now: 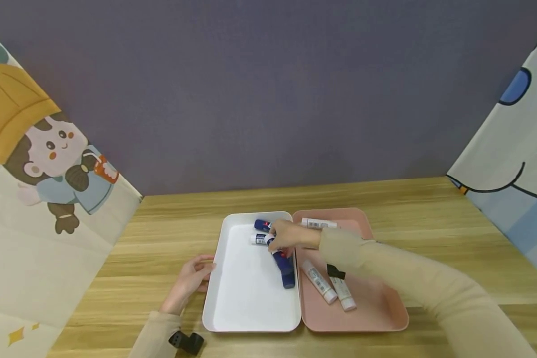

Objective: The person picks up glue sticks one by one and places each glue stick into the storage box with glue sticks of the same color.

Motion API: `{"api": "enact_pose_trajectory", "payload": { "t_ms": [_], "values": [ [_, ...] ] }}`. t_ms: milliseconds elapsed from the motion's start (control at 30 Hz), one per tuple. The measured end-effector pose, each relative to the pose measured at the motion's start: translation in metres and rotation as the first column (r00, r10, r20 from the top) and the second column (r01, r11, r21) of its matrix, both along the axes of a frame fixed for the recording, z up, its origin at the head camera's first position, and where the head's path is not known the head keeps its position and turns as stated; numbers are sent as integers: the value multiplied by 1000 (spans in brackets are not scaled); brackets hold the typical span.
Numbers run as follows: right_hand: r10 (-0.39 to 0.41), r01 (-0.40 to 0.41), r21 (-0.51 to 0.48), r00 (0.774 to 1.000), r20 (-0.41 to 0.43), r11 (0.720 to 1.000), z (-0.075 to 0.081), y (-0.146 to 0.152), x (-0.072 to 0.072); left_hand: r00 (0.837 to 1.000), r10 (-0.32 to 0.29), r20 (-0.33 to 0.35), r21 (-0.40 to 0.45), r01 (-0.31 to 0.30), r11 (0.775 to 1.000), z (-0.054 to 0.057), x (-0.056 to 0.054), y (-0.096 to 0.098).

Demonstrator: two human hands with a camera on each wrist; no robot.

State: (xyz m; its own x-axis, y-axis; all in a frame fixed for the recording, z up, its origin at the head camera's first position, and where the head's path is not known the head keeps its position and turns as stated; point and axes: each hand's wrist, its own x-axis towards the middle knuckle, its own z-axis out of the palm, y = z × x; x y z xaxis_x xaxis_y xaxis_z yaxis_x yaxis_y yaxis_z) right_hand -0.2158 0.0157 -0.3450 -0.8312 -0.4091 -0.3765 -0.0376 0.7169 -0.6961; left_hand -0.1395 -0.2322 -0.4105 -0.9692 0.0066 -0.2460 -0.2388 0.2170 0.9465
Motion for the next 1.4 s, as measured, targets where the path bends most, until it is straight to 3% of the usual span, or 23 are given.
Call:
{"api": "enact_pose_trajectory", "payload": {
  "t_ms": [233,467,1100,1400],
  "values": [
    [26,-26,2,999,33,1000,-5,-11,-9,1000,4,-7,15,-4,1000,-3,-6,5],
    [98,-93,59,992,-79,994,-12,-14,-16,996,82,22,-21,-82,996,0,-10,13],
    [92,-83,84,991,-102,993,-29,-13,-20,995,96,20,-15,-95,995,0,-16,24],
    [56,-53,58,997,-44,997,-32,-13,-19,994,104,21,-24,-103,994,0,-16,24]
  ]
}}
